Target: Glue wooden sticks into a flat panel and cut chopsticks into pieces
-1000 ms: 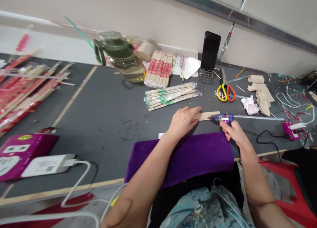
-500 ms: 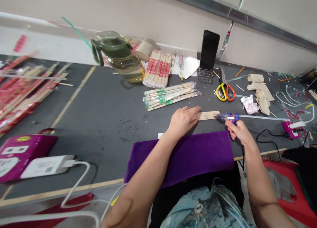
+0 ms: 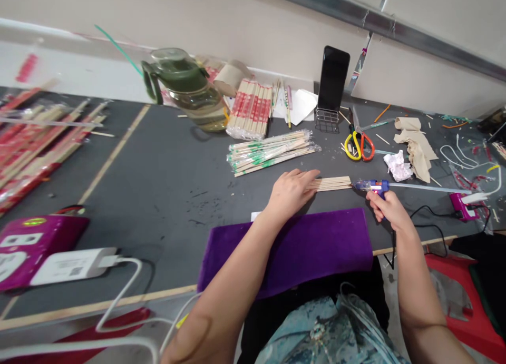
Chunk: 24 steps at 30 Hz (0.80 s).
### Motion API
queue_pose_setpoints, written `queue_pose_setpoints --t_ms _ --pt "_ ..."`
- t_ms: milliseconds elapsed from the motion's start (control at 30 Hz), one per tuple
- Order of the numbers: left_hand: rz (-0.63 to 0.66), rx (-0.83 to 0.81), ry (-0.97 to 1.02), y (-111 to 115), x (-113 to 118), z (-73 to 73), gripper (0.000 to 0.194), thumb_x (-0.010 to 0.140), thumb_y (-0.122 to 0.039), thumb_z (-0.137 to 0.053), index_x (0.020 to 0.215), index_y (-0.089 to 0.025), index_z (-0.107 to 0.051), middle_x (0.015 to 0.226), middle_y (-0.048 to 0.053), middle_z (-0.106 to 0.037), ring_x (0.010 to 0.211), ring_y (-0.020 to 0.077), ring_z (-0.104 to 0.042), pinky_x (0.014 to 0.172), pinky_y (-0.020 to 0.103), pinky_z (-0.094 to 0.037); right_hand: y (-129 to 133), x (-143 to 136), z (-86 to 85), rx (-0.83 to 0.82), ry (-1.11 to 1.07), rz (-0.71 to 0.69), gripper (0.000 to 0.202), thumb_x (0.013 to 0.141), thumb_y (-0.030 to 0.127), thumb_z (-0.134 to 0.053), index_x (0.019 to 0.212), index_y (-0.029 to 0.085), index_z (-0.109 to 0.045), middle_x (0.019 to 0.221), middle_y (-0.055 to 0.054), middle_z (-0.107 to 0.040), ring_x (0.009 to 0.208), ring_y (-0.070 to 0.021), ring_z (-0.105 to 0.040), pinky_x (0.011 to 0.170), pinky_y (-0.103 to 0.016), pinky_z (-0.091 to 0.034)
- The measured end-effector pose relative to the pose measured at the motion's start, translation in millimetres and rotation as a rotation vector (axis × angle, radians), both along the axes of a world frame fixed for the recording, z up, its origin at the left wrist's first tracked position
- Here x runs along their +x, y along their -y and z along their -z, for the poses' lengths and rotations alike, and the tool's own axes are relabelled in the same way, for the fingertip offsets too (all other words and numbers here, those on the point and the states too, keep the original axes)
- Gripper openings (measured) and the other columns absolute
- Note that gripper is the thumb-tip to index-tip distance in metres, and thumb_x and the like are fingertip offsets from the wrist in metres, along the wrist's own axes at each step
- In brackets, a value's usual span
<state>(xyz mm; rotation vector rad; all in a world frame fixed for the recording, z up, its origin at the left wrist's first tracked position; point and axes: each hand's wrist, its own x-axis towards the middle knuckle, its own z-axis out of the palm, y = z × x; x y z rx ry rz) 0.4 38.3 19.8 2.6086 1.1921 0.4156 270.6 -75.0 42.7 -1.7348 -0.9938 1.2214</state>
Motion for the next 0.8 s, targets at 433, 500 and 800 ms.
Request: queue_pose_setpoints --t_ms 433,500,800 --pt "0.002 -0.009 -0.002 0.3 -0.3 -0.8 0.038 0.095 -0.027 -0.06 0.132 -0.023 -0.06 0.12 0.007 -0.076 0.105 0.0291 -0.066 0.086 0.038 -0.047 2.5 5.8 0.7 0.0 -0.005 0.011 0.057 0.072 0.072 -0.075 0.077 0.018 -0.059 0.052 0.009 -0.044 0.035 -0.0047 -0.036 0.033 -0.02 -0.039" --pt "-0.003 -0.006 0.002 0.5 0.0 -0.8 0.037 0.095 -0.027 -0.059 0.132 -0.023 -0.061 0.121 0.007 -0.076 0.105 0.0292 -0.067 0.087 0.039 -0.048 3.0 6.9 0.7 0.004 -0.002 0.016 0.057 0.072 0.072 -0.075 0.077 0.018 -0.059 0.052 0.009 -0.045 0.035 -0.0046 -0.036 0.033 -0.02 -0.039" --pt "-0.011 0.005 -0.012 0.7 0.5 -1.3 0.037 0.095 -0.027 -0.059 0.131 -0.023 -0.062 0.12 0.006 -0.077 0.105 0.0289 -0.067 0.086 0.039 -0.047 3.8 9.7 3.0 0.008 -0.011 0.019 0.056 0.074 0.07 -0.075 0.08 0.017 -0.061 0.054 0.009 -0.045 0.035 -0.0044 -0.037 0.033 -0.02 -0.039"
